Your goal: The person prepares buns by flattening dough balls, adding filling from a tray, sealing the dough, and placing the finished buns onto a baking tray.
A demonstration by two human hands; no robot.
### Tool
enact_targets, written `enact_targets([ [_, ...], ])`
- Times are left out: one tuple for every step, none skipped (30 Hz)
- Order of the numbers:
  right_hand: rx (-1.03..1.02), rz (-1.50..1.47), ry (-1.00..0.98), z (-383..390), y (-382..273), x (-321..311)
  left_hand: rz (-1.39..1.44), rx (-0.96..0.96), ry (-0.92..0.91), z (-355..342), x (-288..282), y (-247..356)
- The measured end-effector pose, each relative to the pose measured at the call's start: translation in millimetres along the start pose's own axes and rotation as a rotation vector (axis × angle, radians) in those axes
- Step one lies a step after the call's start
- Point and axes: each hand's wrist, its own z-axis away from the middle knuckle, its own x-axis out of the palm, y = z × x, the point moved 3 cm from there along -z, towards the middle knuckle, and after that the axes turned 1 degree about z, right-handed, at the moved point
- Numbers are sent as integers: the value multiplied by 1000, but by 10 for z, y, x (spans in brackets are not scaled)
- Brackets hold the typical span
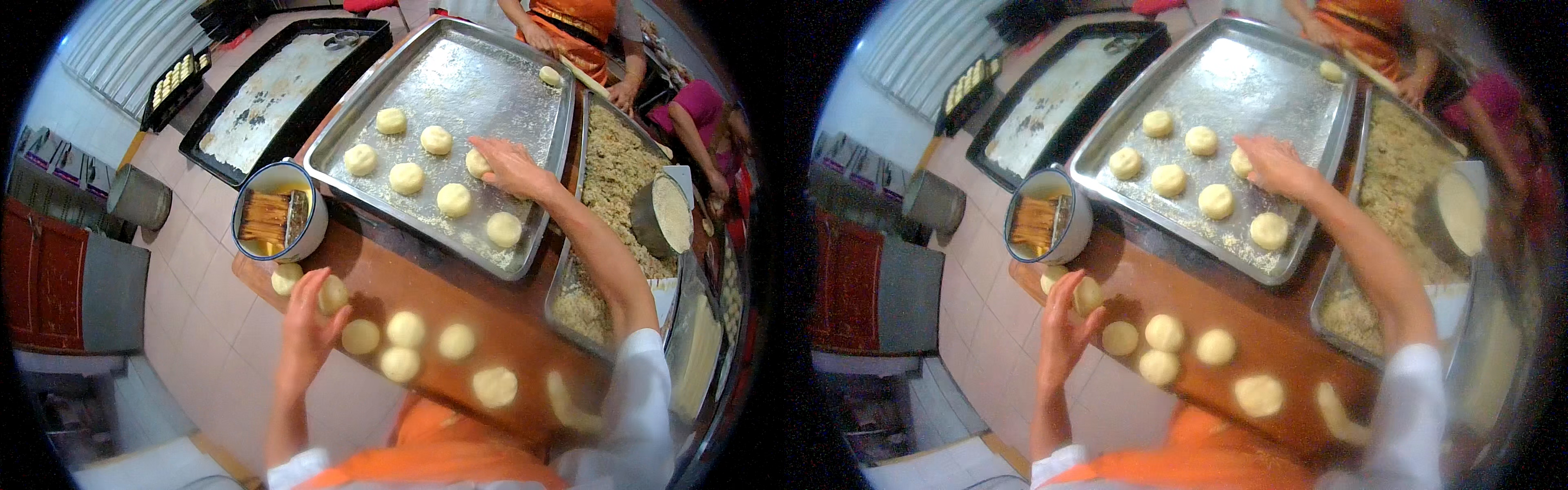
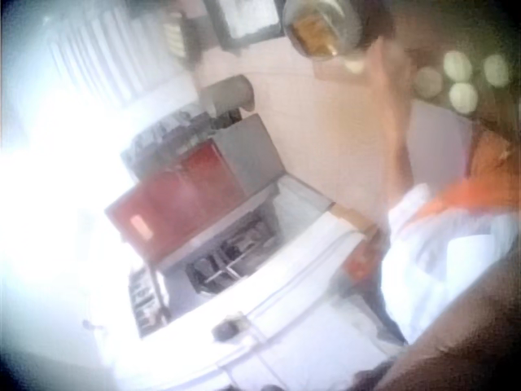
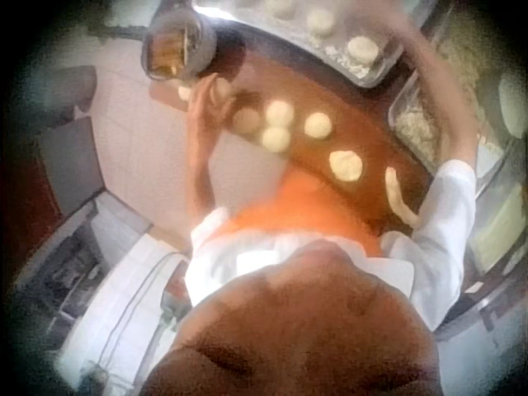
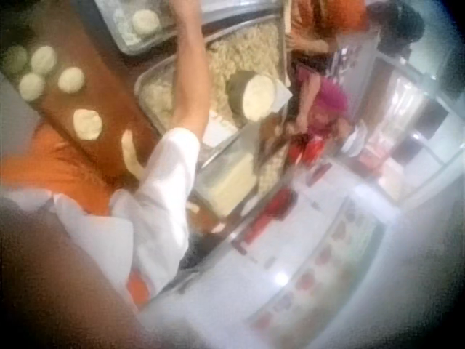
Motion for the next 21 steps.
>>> enact_targets([
  [18, 28, 8, 12, 39, 32, 23, 12, -12, -44, 30, 62],
  [17, 40, -4, 54, 30, 9, 44, 22, -27, -89, 60, 128],
  [4, 53, -12, 80, -29, -79, 62, 28, -31, -129, 90, 178],
  [-5, 66, -21, 125, -80, -163, 70, 69, -28, -175, 137, 234],
  [-35, -152, -62, 195, -156, -234, 81, 113, -23, -218, 188, 301],
  [-72, -372, -106, 264, -275, -278, 90, 150, -12, -257, 238, 356],
  [-107, -593, -151, 346, -407, -297, 30, 314, 16, -317, 288, 453],
  [-83, -880, -280, 502, -578, -299, 60, 334, 18, -389, 396, 552],
  [-66, -1178, -408, 648, -774, -259, 76, 351, 19, -454, 502, 681],
  [-28, -1414, -494, 769, -876, -189, 102, 377, 14, -524, 603, 786],
  [-101, -1329, -401, 789, -913, -223, 65, 434, 12, -571, 669, 887],
  [-175, -1240, -312, 799, -927, -265, 26, 489, 14, -603, 716, 970],
  [-91, -1297, -327, 784, -872, -271, -16, 541, 19, -614, 736, 1021],
  [7, -1352, -338, 734, -738, -250, 11, 504, 29, -610, 752, 986],
  [105, -1410, -343, 687, -579, -247, 34, 470, 36, -561, 711, 928],
  [131, -1348, -248, 604, -333, -245, 55, 434, 45, -491, 651, 853],
  [130, -1175, -85, 525, -85, -317, 79, 354, 25, -407, 592, 780],
  [173, -1046, 13, 435, 194, -353, 69, 296, 23, -303, 583, 630],
  [176, -871, 61, 336, 498, -377, 55, 237, 24, -176, 559, 499],
  [150, -675, 161, 261, 835, -367, 27, 173, -10, -46, 526, 414],
  [164, -628, 148, 169, 1061, -328, -10, 97, -40, 86, 500, 325],
])
